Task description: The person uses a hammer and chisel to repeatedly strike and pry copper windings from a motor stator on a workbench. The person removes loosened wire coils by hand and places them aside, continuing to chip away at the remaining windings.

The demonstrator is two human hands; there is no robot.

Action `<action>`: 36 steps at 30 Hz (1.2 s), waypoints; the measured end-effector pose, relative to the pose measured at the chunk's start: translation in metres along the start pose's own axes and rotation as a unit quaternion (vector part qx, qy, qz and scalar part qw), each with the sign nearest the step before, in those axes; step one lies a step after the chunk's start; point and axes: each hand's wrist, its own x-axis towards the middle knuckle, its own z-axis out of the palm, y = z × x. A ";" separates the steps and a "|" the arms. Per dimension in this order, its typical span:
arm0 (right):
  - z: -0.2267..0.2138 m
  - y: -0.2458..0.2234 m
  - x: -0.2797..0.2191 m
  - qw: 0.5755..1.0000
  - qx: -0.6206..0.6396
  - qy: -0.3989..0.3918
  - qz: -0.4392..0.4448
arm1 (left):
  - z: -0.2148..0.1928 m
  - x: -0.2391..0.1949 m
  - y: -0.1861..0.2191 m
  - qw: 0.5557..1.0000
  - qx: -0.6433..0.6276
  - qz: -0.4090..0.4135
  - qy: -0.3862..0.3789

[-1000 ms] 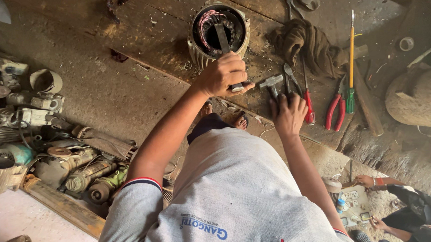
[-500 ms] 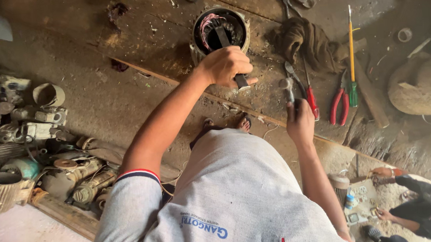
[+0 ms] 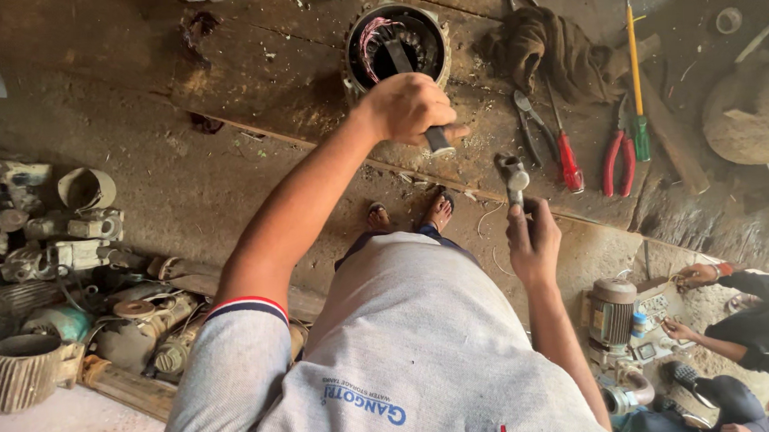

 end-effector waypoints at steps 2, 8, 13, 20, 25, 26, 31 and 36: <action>0.009 -0.004 -0.004 1.000 0.001 0.009 -0.017 | 0.002 0.002 0.001 0.998 0.004 -0.003 0.064; 0.024 -0.008 -0.018 1.000 0.005 0.027 -0.015 | 0.002 -0.001 0.001 0.995 -0.010 0.017 0.094; 0.031 -0.003 -0.026 0.999 0.027 0.042 -0.015 | 0.003 -0.004 -0.006 0.994 -0.058 0.016 0.094; 0.041 -0.001 -0.033 0.995 0.073 0.062 -0.039 | 0.004 -0.008 -0.005 0.996 -0.045 0.008 0.075; 0.057 -0.002 -0.036 0.977 0.137 0.063 -0.150 | 0.003 -0.008 -0.004 0.996 -0.041 0.035 0.066; 0.062 -0.001 -0.035 0.970 0.167 0.051 -0.167 | 0.004 -0.007 -0.004 0.996 -0.034 0.041 0.074; 0.099 0.011 -0.012 0.958 0.172 0.013 -0.228 | 0.004 -0.005 -0.009 0.995 -0.035 0.053 0.078; 0.110 0.022 -0.008 0.960 0.001 0.017 -0.279 | 0.005 -0.004 -0.008 0.992 -0.040 0.074 0.097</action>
